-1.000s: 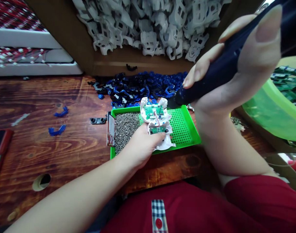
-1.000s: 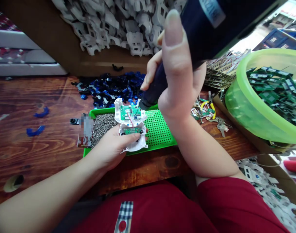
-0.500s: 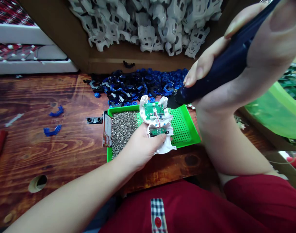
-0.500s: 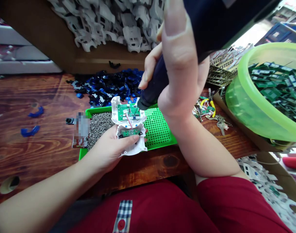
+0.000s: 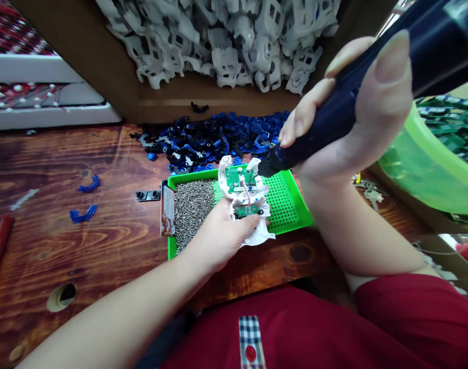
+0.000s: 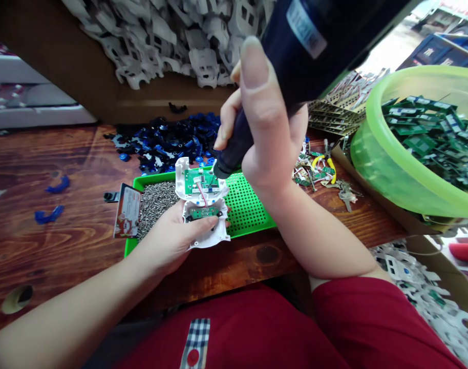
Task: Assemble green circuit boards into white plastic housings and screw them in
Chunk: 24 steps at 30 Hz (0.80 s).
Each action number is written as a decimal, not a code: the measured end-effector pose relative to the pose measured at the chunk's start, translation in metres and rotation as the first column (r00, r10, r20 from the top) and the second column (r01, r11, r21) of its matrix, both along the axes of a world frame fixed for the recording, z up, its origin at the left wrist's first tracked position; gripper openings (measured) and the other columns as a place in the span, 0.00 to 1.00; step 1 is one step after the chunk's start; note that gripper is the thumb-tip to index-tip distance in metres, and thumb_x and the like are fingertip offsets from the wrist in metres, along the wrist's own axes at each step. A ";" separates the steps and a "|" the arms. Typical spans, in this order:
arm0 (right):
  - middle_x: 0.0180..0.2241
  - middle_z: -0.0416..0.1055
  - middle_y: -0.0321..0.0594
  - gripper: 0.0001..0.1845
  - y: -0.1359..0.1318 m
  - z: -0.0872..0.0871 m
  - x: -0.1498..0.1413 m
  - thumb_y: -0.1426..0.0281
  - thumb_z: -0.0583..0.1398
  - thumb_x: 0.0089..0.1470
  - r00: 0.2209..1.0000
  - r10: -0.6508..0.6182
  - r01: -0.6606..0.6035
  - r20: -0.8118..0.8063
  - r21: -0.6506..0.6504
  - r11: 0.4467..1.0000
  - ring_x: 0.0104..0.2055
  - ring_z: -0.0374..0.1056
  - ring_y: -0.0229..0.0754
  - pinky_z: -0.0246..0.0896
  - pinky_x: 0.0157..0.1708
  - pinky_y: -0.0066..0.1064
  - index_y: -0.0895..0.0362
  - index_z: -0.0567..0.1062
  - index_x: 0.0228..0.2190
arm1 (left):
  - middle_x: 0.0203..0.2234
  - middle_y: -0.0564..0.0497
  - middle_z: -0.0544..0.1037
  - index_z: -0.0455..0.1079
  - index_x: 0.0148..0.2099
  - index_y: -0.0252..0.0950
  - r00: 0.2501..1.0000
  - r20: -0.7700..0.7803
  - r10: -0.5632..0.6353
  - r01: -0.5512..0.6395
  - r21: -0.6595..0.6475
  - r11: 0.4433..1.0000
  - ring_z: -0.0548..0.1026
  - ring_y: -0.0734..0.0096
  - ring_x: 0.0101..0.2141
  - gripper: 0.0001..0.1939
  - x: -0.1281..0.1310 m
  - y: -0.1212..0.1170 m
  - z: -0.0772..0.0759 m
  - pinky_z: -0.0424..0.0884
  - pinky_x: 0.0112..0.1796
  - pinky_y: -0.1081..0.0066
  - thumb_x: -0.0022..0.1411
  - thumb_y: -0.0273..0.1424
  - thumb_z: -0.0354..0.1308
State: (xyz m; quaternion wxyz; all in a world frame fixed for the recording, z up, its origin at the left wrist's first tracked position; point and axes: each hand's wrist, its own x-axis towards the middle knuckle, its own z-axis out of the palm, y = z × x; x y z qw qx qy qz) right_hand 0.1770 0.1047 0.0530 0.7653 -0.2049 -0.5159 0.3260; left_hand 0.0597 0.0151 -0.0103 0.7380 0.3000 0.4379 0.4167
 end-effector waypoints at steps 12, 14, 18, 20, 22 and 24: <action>0.14 0.57 0.27 0.15 0.035 -0.038 0.025 0.58 0.62 0.49 0.995 -0.040 0.041 0.093 -0.015 0.999 0.12 0.56 0.31 0.49 0.09 0.24 0.55 0.67 0.27 | 0.30 0.51 0.78 0.70 0.39 0.32 0.991 0.043 0.130 -0.129 -0.025 0.991 0.74 0.71 0.29 0.13 0.003 0.005 0.007 0.68 0.37 0.69 0.47 0.21 0.61; 0.13 0.59 0.27 0.14 0.038 -0.047 0.026 0.57 0.61 0.50 0.989 -0.038 0.044 0.143 -0.034 0.998 0.12 0.56 0.31 0.49 0.10 0.25 0.55 0.67 0.27 | 0.30 0.51 0.78 0.71 0.38 0.32 0.991 0.050 0.125 -0.124 -0.025 0.992 0.74 0.71 0.29 0.13 0.003 0.005 0.007 0.68 0.37 0.68 0.47 0.21 0.61; 0.13 0.59 0.27 0.15 0.041 -0.054 0.027 0.56 0.61 0.51 0.985 -0.064 0.071 0.158 -0.036 0.997 0.12 0.56 0.30 0.49 0.10 0.25 0.54 0.67 0.27 | 0.30 0.51 0.78 0.72 0.37 0.32 0.992 0.068 0.109 -0.107 -0.027 0.994 0.74 0.71 0.30 0.12 0.002 0.004 0.007 0.68 0.38 0.68 0.45 0.21 0.61; 0.13 0.58 0.26 0.15 0.041 -0.054 0.027 0.56 0.60 0.51 0.984 -0.067 0.073 0.166 -0.029 0.997 0.12 0.55 0.30 0.49 0.10 0.25 0.53 0.66 0.27 | 0.30 0.51 0.78 0.72 0.37 0.33 0.992 0.068 0.109 -0.108 -0.029 0.994 0.74 0.71 0.29 0.13 0.003 0.004 0.007 0.68 0.38 0.67 0.45 0.21 0.62; 0.14 0.58 0.26 0.15 0.041 -0.054 0.027 0.55 0.60 0.51 0.983 -0.063 0.068 0.175 -0.024 0.997 0.13 0.56 0.30 0.50 0.10 0.25 0.53 0.66 0.27 | 0.31 0.51 0.78 0.72 0.38 0.33 0.991 0.060 0.115 -0.113 -0.035 0.993 0.74 0.70 0.29 0.14 0.003 0.005 0.007 0.68 0.38 0.67 0.45 0.22 0.62; 0.14 0.57 0.26 0.15 0.041 -0.054 0.027 0.56 0.61 0.51 0.984 -0.062 0.067 0.169 -0.023 0.998 0.13 0.57 0.30 0.51 0.11 0.24 0.54 0.66 0.28 | 0.31 0.50 0.78 0.72 0.40 0.33 0.992 0.054 0.118 -0.115 -0.040 0.992 0.74 0.69 0.30 0.16 0.003 0.005 0.007 0.67 0.38 0.66 0.45 0.22 0.62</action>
